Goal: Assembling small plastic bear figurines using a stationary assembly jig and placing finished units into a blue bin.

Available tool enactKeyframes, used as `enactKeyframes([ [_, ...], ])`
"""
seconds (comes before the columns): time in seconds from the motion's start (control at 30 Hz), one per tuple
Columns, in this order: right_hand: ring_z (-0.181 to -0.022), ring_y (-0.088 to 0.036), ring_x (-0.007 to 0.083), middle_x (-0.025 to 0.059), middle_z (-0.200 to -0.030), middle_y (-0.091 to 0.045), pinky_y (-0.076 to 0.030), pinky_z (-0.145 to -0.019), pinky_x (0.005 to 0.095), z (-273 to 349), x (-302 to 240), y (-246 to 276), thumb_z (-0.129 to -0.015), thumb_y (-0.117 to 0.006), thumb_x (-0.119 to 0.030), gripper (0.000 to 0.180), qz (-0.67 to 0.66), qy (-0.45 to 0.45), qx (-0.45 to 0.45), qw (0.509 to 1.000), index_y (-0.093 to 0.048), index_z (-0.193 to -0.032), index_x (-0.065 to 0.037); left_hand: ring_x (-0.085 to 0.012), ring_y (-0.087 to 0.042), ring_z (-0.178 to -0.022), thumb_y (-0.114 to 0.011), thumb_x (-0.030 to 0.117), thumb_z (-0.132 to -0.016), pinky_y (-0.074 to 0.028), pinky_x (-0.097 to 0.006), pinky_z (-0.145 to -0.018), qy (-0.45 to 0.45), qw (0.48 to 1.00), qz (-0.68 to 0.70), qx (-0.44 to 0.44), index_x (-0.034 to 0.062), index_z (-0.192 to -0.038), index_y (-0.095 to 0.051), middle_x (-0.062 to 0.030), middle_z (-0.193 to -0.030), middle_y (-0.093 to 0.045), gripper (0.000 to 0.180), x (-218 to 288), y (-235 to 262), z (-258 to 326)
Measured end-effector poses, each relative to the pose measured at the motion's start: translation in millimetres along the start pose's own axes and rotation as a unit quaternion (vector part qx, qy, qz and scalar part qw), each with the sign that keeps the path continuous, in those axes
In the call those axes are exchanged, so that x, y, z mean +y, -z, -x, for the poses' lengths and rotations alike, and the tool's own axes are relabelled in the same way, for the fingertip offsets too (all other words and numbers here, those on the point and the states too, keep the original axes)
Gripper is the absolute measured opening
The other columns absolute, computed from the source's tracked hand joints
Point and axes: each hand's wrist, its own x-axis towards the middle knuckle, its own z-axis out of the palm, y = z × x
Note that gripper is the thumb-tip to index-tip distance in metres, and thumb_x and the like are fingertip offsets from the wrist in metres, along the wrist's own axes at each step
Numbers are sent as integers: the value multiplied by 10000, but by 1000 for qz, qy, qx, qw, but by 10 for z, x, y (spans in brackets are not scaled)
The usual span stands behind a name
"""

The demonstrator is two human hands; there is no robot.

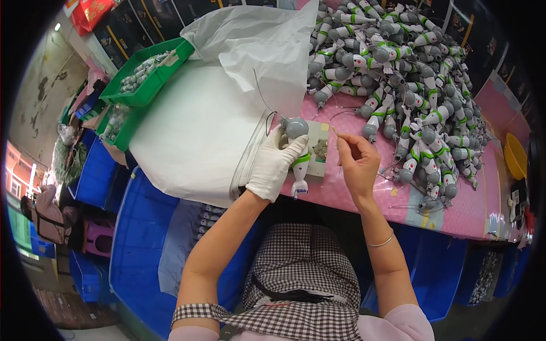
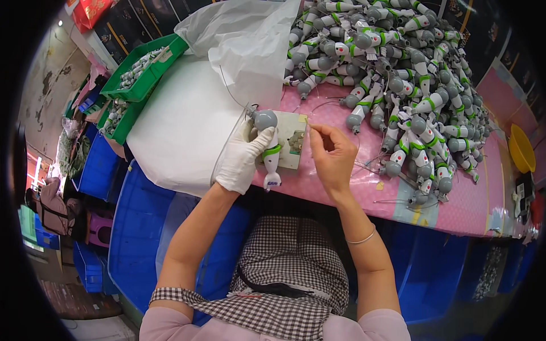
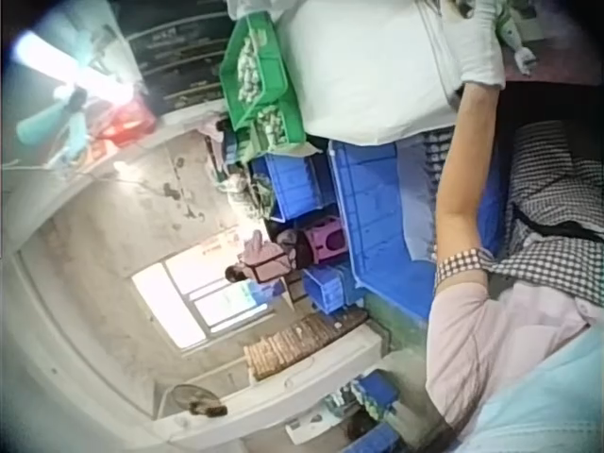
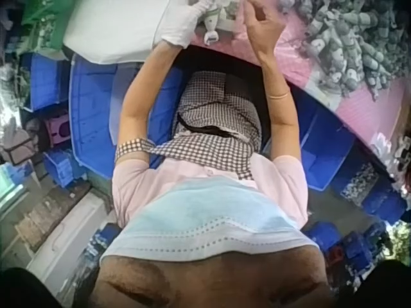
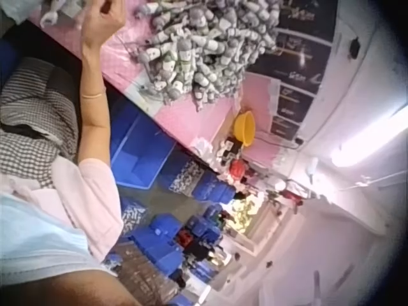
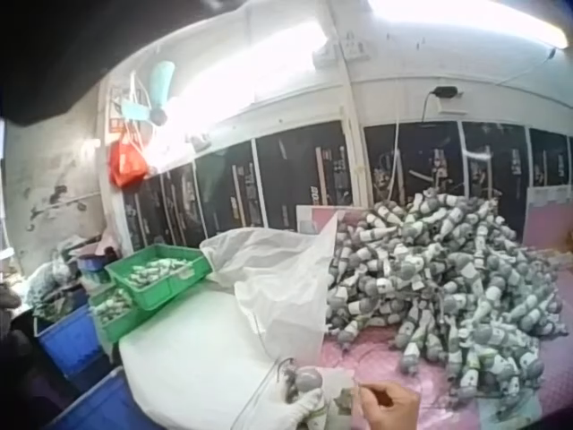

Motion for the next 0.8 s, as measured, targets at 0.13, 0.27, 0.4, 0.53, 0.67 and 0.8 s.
enactKeyframes([
  [0.13, -544, -494, 34, -7, -706, -586, -389, -476, 177, 65, -20, 88, -847, -618, -72, 180, -35, -52, -22, 998, -644, -997, 25, -115, -566, -650, -490, 407, -926, -474, -245, -563, 76, 989, 129, 5, 52, -1025, -541, -35, -800, -585, 372, 25, -46, 114],
  [0.27, -545, -491, 30, -9, -707, -581, -384, -470, 175, 131, -60, 54, -846, -620, -75, 168, -48, -32, -28, 998, -652, -980, 21, -162, -527, -448, -344, 544, -926, -444, -274, -401, 232, 917, 322, -51, 73, -1006, -537, -61, -665, -573, 516, 21, 28, 132],
  [0.4, -537, -526, 67, 21, -703, -612, -408, -478, 207, -17, 221, 209, -829, -628, -85, 153, 102, -35, -21, 994, -664, -944, 9, -241, -595, -626, -326, 550, -917, -496, -356, -525, 304, 808, 485, -142, 59, -1164, -491, -115, -838, -616, 574, 16, 119, 246],
  [0.53, -587, -583, 237, 115, -725, -629, -459, -574, 339, -126, 436, 294, -783, -612, -96, 134, 333, 120, -19, 935, -672, -873, -17, -400, -559, -1047, -326, 572, -893, -507, -531, -762, 277, 708, 605, -236, 76, -1378, -320, -210, -1225, -528, 693, -8, 186, 359],
  [0.67, -597, -562, 277, 114, -689, -595, -442, -562, 367, -140, 423, 267, -790, -592, -106, 110, 436, 267, -2, 859, -656, -828, -25, -449, -443, -1175, -338, 586, -879, -451, -626, -811, 271, 640, 657, -292, 78, -1398, -278, -225, -1370, -372, 729, -118, 167, 338],
  [0.8, -519, -538, 161, 73, -734, -635, -411, -488, 303, -19, 174, 236, -842, -609, -207, 189, 268, 144, -27, 952, -674, -858, -31, -503, -292, -1263, -386, 606, -854, -293, -735, -885, 279, 509, 727, -367, 57, -1426, -189, -263, -1440, -207, 817, -279, 91, 340],
])
